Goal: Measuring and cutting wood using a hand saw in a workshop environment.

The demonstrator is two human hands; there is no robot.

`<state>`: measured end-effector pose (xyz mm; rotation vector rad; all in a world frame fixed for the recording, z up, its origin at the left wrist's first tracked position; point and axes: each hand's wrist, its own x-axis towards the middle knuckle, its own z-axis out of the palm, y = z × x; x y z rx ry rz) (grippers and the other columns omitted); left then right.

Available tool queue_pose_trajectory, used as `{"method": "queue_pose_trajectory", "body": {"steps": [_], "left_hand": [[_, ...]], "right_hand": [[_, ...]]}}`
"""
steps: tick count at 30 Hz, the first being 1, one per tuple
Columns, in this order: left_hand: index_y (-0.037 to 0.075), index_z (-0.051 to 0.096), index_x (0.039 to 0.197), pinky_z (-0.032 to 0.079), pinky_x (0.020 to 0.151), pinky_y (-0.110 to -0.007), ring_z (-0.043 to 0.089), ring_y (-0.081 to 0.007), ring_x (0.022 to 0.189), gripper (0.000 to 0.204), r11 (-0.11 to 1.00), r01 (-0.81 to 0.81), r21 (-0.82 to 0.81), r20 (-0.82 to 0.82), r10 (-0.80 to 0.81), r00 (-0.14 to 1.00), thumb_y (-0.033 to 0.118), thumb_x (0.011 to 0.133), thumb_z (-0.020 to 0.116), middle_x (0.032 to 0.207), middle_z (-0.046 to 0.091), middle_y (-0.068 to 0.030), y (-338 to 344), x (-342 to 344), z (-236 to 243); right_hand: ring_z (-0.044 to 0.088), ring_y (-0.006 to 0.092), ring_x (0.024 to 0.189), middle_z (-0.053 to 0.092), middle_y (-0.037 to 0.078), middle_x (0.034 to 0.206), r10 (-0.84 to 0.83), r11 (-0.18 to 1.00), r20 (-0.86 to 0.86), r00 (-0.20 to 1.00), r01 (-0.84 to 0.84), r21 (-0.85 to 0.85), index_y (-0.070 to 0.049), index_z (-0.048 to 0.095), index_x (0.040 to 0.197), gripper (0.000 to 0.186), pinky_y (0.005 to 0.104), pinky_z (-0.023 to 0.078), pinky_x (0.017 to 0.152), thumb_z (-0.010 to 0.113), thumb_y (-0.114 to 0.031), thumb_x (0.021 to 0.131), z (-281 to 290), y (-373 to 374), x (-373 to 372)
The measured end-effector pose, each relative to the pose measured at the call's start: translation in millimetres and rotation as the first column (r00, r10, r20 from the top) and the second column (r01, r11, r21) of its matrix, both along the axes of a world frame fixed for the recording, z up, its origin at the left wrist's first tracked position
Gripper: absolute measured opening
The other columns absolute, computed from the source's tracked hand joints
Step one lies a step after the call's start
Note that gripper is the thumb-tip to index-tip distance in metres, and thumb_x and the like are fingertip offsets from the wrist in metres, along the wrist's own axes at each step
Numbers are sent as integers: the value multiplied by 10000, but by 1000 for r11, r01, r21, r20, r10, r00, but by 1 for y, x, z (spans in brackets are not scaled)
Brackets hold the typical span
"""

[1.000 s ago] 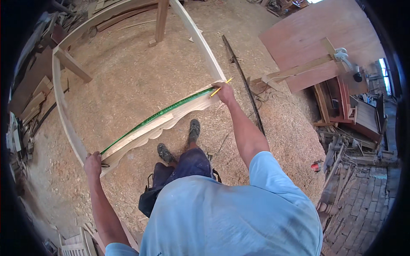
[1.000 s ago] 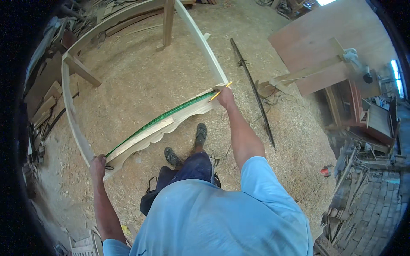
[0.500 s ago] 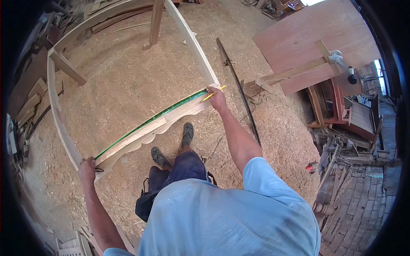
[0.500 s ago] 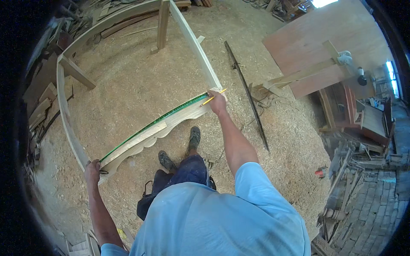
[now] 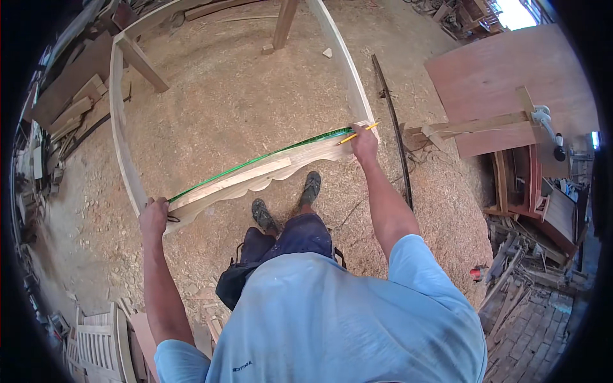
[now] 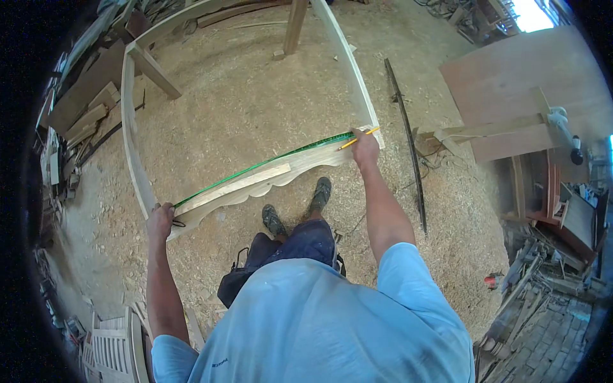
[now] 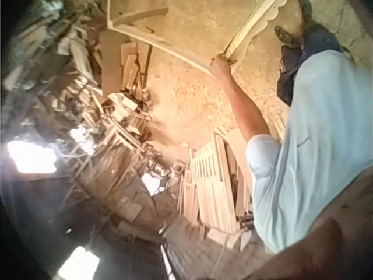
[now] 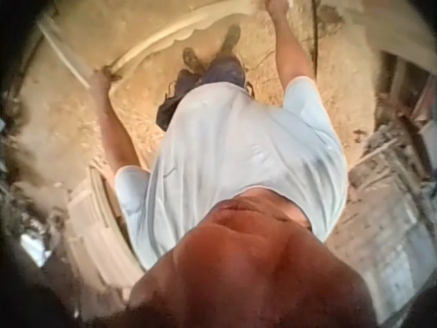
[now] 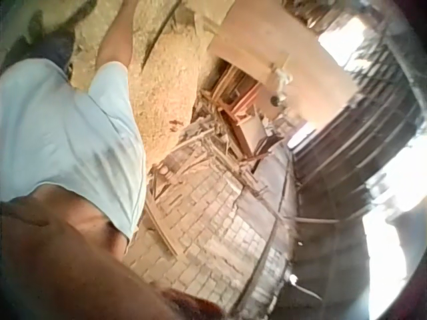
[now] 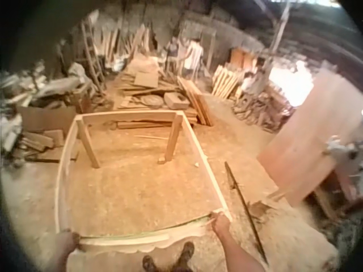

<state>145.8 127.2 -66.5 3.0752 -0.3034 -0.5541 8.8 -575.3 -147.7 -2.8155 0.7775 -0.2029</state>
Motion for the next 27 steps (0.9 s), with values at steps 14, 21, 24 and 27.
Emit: {"method": "queue_pose_trajectory", "body": {"steps": [14, 21, 24, 27], "left_hand": [[171, 716, 1252, 557, 888, -540, 673, -406, 1053, 326, 999, 27, -35, -47, -29, 998, 364, 1073, 525, 1130, 682, -165, -4, 3, 16], [180, 723, 1236, 560, 884, -535, 672, -402, 1047, 313, 1000, 19, 0, -80, -19, 997, 357, 1067, 528, 1123, 686, -157, 0, 9, 11], [178, 725, 1229, 560, 885, -531, 673, -402, 1046, 310, 999, 22, -24, -60, -23, 998, 352, 1066, 528, 1122, 685, -159, 2, 11, 5], [175, 727, 1221, 561, 886, -526, 674, -401, 1046, 307, 999, 20, -37, -53, -22, 998, 347, 1064, 528, 1121, 685, -160, 5, 12, 4]], "right_hand": [[720, 394, 927, 763, 175, 1049, 21, 1000, -71, 997, -21, -5, -207, 772, 1306, 392, 484, 571, 796, 611, -186, 950, 18, 13, 2], [722, 403, 921, 764, 196, 1051, 0, 1000, -133, 991, -3, -18, -195, 768, 1310, 373, 505, 572, 777, 632, -216, 963, 25, 21, 5], [722, 403, 919, 764, 195, 1044, 13, 999, -128, 992, -16, -29, -190, 768, 1308, 369, 507, 573, 777, 637, -221, 964, 24, 22, 6], [722, 403, 916, 765, 194, 1038, 16, 1000, -144, 990, -19, -21, -186, 768, 1306, 366, 508, 574, 777, 643, -226, 965, 23, 24, 6]]}}
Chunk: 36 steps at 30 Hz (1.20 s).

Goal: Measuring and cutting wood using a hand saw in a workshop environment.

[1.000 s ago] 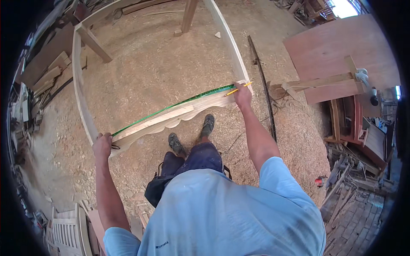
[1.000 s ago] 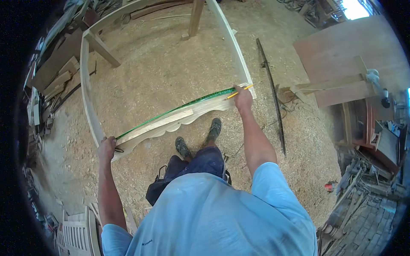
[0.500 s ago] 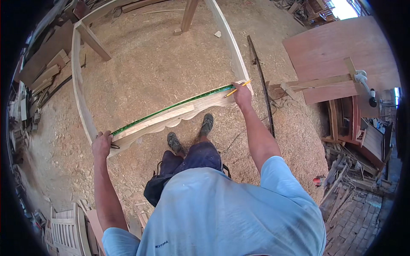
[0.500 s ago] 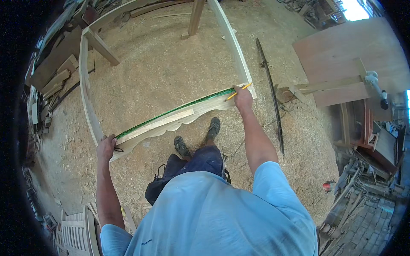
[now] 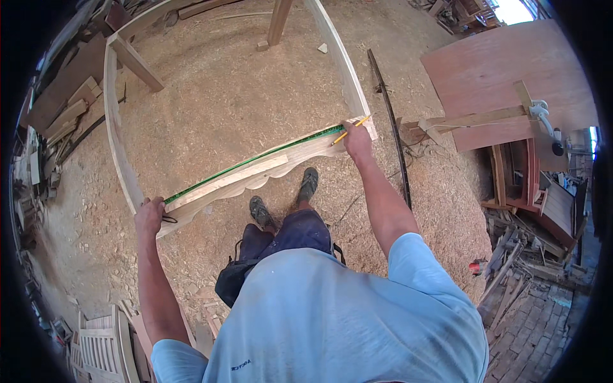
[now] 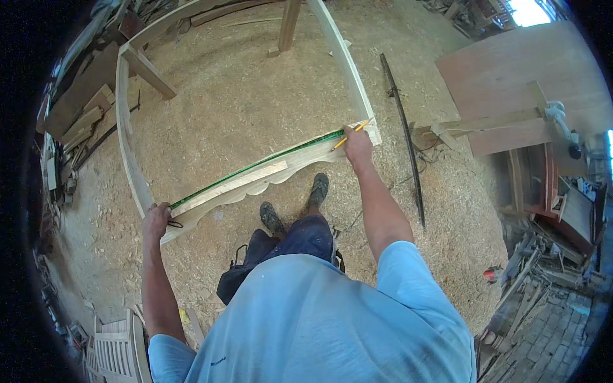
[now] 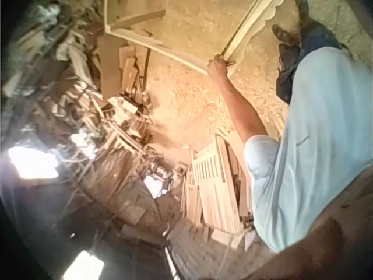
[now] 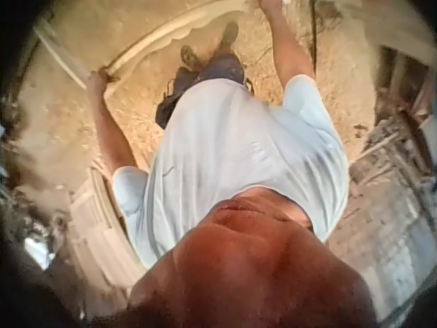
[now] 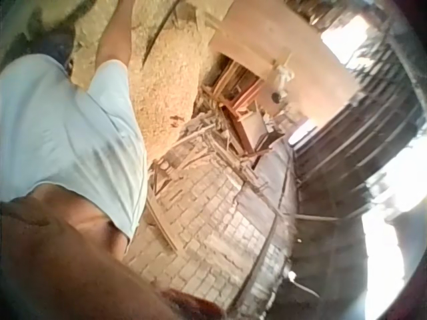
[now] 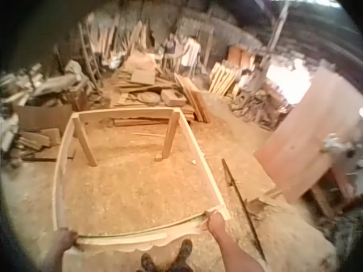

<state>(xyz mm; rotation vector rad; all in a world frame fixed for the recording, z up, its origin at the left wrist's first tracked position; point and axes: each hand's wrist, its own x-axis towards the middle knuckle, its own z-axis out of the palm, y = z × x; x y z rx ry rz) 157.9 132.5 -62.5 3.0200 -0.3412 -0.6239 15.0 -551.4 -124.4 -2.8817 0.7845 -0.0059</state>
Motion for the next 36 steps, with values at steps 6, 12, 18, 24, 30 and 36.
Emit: {"method": "queue_pose_trajectory", "body": {"steps": [6, 12, 18, 24, 30, 36], "left_hand": [[132, 746, 1183, 549, 872, -537, 679, -430, 1004, 286, 1000, 13, 15, -93, -11, 996, 304, 1057, 555, 1087, 688, -197, 3, 7, 2], [131, 760, 1084, 556, 850, -545, 689, -430, 977, 280, 1000, 18, 19, -123, -15, 992, 322, 1046, 559, 1082, 696, -193, 0, 14, 1], [119, 751, 1071, 556, 836, -551, 691, -436, 967, 281, 999, 3, 44, -115, 2, 993, 326, 1045, 562, 1069, 695, -197, -2, 10, 5], [102, 736, 1089, 554, 837, -552, 690, -445, 959, 284, 998, -50, 44, -5, 50, 999, 320, 1047, 558, 1068, 695, -207, -5, -5, 2], [85, 720, 1106, 552, 837, -553, 688, -453, 950, 288, 998, -30, 51, 51, 27, 998, 314, 1048, 554, 1067, 695, -217, 1, -11, -4], [110, 706, 1116, 558, 835, -566, 690, -446, 988, 294, 999, -2, 40, -11, 2, 1000, 341, 1051, 535, 1101, 693, -197, 11, -5, -11]], "right_hand": [[725, 398, 920, 767, 195, 1027, -7, 1000, 18, 1000, 7, 7, -176, 767, 1304, 364, 510, 576, 778, 650, -220, 961, 4, 5, 1], [729, 393, 922, 770, 190, 1033, 5, 1000, -15, 1000, -5, 1, -175, 763, 1313, 370, 503, 578, 777, 659, -215, 960, 8, 4, 3], [732, 390, 917, 772, 186, 1034, 15, 1000, -34, 999, -15, 0, -174, 763, 1313, 366, 496, 580, 776, 661, -223, 965, 8, 3, 4], [732, 391, 910, 770, 189, 1024, -14, 1000, -37, 999, 15, 23, -174, 772, 1299, 354, 494, 580, 776, 662, -234, 968, 6, 3, 5], [732, 391, 906, 767, 190, 1015, -9, 1000, -12, 1000, 9, 1, -176, 774, 1300, 353, 491, 582, 778, 666, -239, 969, 7, 4, 6], [732, 390, 897, 764, 191, 1015, -4, 1000, -6, 1000, 4, 7, -181, 772, 1308, 358, 493, 580, 777, 670, -246, 971, 9, 7, 6]]}}
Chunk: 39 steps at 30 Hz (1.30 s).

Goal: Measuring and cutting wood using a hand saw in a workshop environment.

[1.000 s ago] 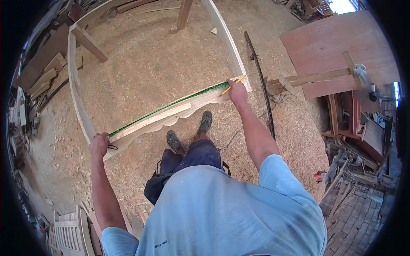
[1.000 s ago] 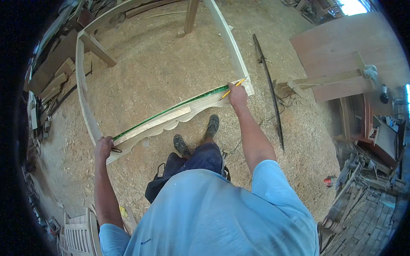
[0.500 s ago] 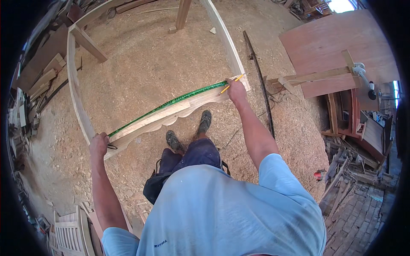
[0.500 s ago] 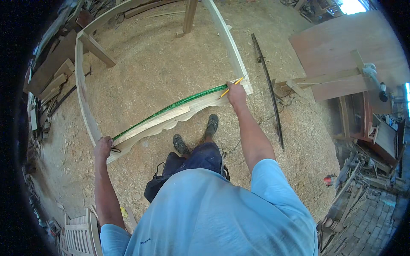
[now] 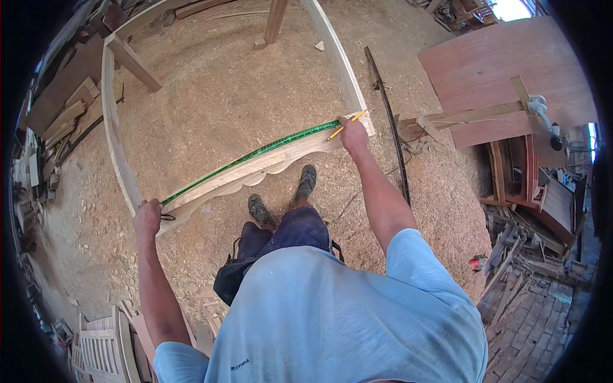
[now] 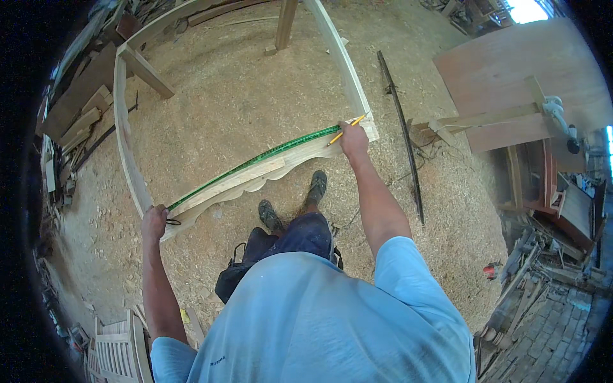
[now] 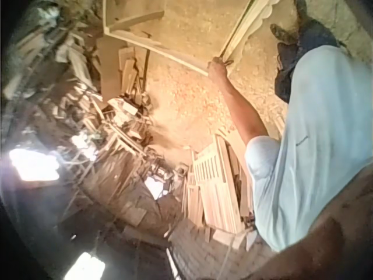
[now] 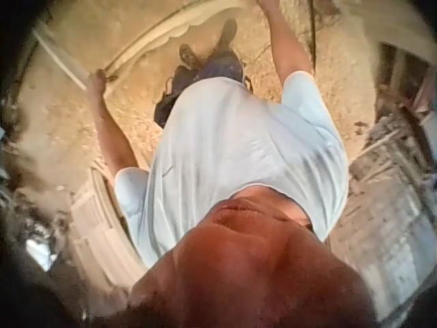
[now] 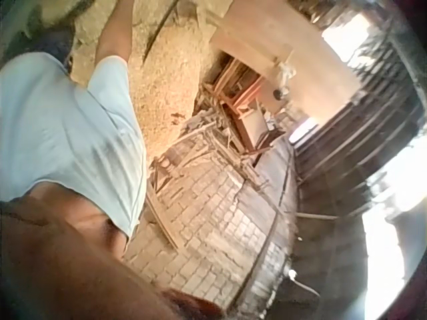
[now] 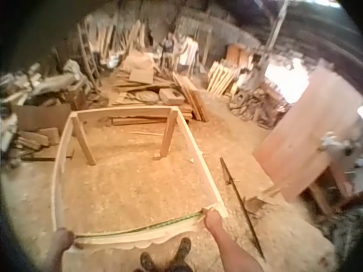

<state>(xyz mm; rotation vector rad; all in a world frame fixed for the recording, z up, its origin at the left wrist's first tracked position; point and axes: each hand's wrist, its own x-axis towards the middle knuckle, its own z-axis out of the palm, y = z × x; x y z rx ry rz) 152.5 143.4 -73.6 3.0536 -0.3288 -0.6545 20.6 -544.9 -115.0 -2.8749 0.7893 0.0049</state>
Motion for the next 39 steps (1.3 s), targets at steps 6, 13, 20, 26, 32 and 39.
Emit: {"method": "queue_pose_trajectory", "body": {"steps": [6, 13, 20, 26, 32, 39], "left_hand": [[109, 718, 1100, 561, 835, -560, 695, -440, 984, 292, 1000, 3, 24, 12, -4, 1000, 330, 1042, 536, 1083, 702, -183, -5, 7, 1], [117, 755, 1028, 563, 822, -553, 714, -431, 957, 302, 994, -98, 39, -30, 99, 995, 353, 1011, 568, 1025, 734, -169, -3, 18, -16], [135, 779, 1012, 572, 826, -545, 731, -420, 940, 284, 998, 52, 21, -27, -51, 998, 341, 986, 586, 1011, 763, -157, 11, 21, -17], [109, 777, 1017, 573, 840, -531, 731, -424, 959, 286, 999, 49, 17, -139, -46, 989, 318, 978, 585, 1028, 777, -170, -6, 24, 4], [83, 775, 1020, 571, 850, -522, 727, -434, 969, 300, 998, 52, -27, -256, -57, 965, 305, 980, 578, 1037, 786, -182, 3, 37, 3], [77, 778, 1015, 568, 854, -524, 722, -441, 961, 308, 997, 0, -80, -306, -25, 952, 309, 983, 578, 1024, 785, -191, 1, 42, -3]], "right_hand": [[728, 392, 880, 765, 192, 1004, 2, 1000, 27, 1000, -2, 4, -177, 769, 1314, 368, 496, 575, 770, 659, -248, 970, -3, 0, -2], [721, 397, 861, 766, 197, 987, -16, 994, 36, 999, 13, 104, -149, 756, 1326, 413, 500, 564, 771, 615, -220, 945, -20, -12, -4], [720, 422, 931, 766, 202, 1033, -8, 997, 51, 999, 4, 80, -159, 747, 1332, 406, 501, 570, 809, 618, -203, 950, -25, -2, -2], [725, 426, 947, 761, 208, 1077, -21, 1000, 42, 999, 21, 5, -167, 746, 1338, 393, 504, 580, 816, 637, -230, 965, -18, -6, -5], [726, 423, 950, 758, 213, 1094, -21, 1000, -1, 1000, 21, -9, -173, 747, 1346, 388, 505, 586, 810, 643, -239, 978, -18, -4, 0], [727, 416, 953, 757, 209, 1105, -24, 1000, -48, 999, 23, -14, -183, 745, 1360, 390, 500, 589, 816, 648, -250, 988, -14, -7, 1]]}}
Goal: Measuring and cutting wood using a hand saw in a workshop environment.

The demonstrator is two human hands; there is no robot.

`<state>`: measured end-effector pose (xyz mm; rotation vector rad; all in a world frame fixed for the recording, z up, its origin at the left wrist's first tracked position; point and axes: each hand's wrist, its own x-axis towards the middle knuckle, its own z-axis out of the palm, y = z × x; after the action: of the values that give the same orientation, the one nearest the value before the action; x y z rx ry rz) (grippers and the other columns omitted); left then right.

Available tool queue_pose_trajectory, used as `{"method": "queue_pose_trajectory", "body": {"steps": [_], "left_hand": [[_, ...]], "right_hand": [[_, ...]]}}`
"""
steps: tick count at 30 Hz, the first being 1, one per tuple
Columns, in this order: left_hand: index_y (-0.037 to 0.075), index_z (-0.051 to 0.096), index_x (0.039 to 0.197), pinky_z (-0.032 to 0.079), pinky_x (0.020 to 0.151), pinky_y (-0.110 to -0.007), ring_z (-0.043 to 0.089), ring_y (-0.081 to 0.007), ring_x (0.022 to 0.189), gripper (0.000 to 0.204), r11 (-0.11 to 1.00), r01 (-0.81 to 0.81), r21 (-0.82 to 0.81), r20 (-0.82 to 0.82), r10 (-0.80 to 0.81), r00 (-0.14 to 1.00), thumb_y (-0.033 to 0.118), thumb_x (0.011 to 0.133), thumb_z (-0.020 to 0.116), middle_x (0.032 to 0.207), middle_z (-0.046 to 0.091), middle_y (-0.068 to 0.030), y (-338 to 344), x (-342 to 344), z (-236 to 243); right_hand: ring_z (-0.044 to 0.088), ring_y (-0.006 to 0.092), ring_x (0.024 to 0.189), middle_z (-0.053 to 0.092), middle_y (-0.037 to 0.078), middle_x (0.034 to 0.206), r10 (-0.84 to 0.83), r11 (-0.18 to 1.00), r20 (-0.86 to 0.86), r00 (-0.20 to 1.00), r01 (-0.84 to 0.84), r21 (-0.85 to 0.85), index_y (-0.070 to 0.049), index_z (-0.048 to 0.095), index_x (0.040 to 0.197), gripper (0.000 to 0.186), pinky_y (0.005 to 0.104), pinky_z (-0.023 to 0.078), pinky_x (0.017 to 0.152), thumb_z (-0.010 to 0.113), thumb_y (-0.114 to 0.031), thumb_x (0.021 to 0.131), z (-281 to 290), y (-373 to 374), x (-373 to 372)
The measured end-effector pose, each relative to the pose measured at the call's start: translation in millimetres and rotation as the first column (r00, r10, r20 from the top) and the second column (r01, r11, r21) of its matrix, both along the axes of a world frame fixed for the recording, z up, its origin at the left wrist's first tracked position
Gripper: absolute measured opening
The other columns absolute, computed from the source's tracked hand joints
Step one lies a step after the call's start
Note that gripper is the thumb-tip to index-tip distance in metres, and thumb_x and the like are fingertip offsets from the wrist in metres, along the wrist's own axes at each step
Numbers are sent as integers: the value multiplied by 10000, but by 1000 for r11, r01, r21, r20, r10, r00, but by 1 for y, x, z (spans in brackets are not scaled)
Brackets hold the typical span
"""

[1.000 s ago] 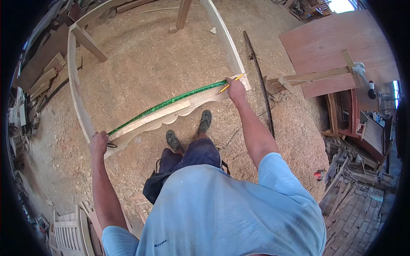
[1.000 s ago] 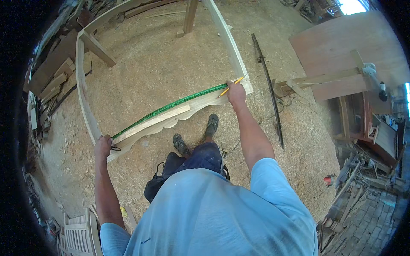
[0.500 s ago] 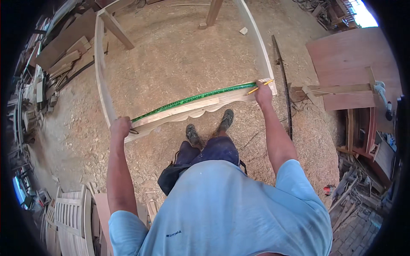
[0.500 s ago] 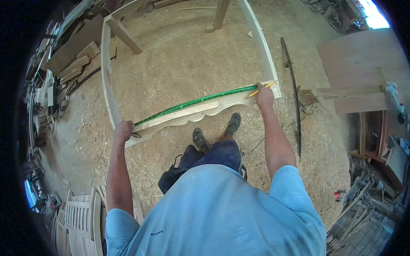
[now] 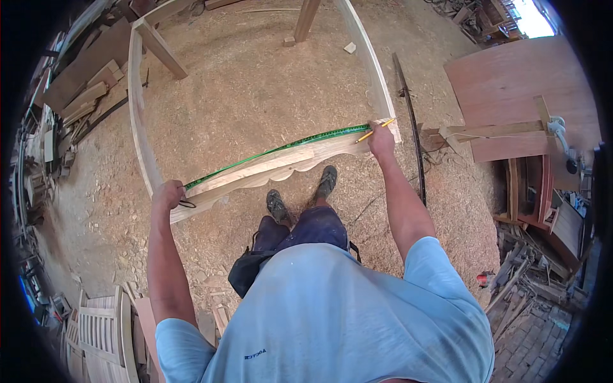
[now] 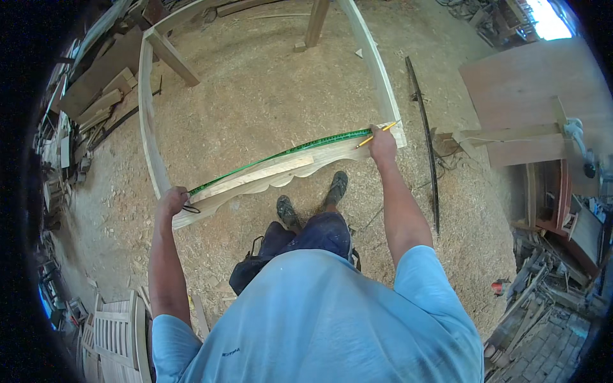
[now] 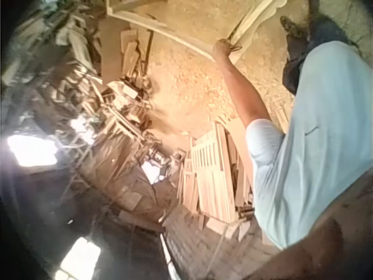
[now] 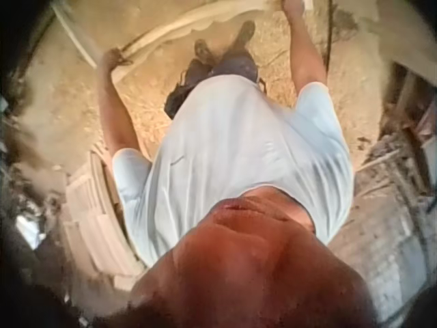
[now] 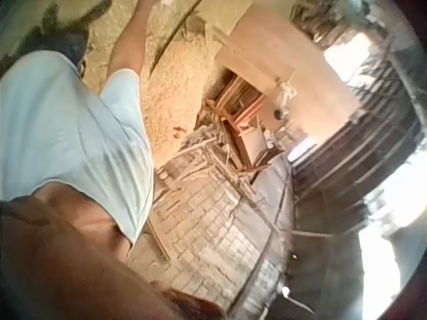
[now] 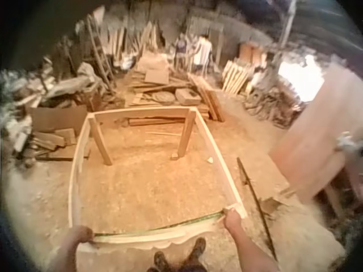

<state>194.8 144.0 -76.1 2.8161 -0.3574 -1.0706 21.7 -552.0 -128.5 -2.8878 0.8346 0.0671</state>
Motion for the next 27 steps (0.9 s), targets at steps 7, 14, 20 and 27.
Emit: {"method": "queue_pose_trajectory", "body": {"steps": [7, 14, 20, 27], "left_hand": [[75, 777, 1017, 565, 853, -537, 720, -452, 973, 310, 998, 5, 64, 98, -11, 995, 303, 981, 570, 1037, 779, -194, -10, -1, 10], [80, 774, 1024, 564, 849, -546, 715, -465, 974, 319, 995, -60, 75, 146, 48, 988, 302, 985, 548, 1068, 765, -201, -20, -7, 16], [90, 771, 1033, 567, 842, -551, 713, -465, 956, 319, 995, -21, 96, 198, 2, 980, 308, 995, 541, 1070, 758, -209, -22, -15, 13], [103, 770, 1039, 570, 837, -557, 718, -453, 946, 301, 995, -60, 84, 305, 32, 952, 304, 1003, 549, 1062, 757, -204, -24, -34, 16]], "right_hand": [[727, 409, 956, 760, 198, 1111, -17, 1000, 0, 1000, 17, 6, -181, 745, 1363, 401, 494, 587, 829, 670, -258, 976, 3, 5, 0], [728, 405, 966, 764, 191, 1117, 0, 1000, 28, 1000, -1, 16, -176, 750, 1356, 401, 490, 587, 836, 681, -253, 968, -2, 0, 1], [729, 407, 960, 767, 188, 1110, -23, 999, 67, 998, 19, 49, -176, 755, 1348, 394, 488, 586, 833, 678, -250, 969, -2, -2, 1], [731, 406, 952, 776, 186, 1108, -69, 997, 44, 997, 68, 32, -174, 765, 1332, 383, 489, 585, 825, 676, -229, 964, 9, 7, 4]]}}
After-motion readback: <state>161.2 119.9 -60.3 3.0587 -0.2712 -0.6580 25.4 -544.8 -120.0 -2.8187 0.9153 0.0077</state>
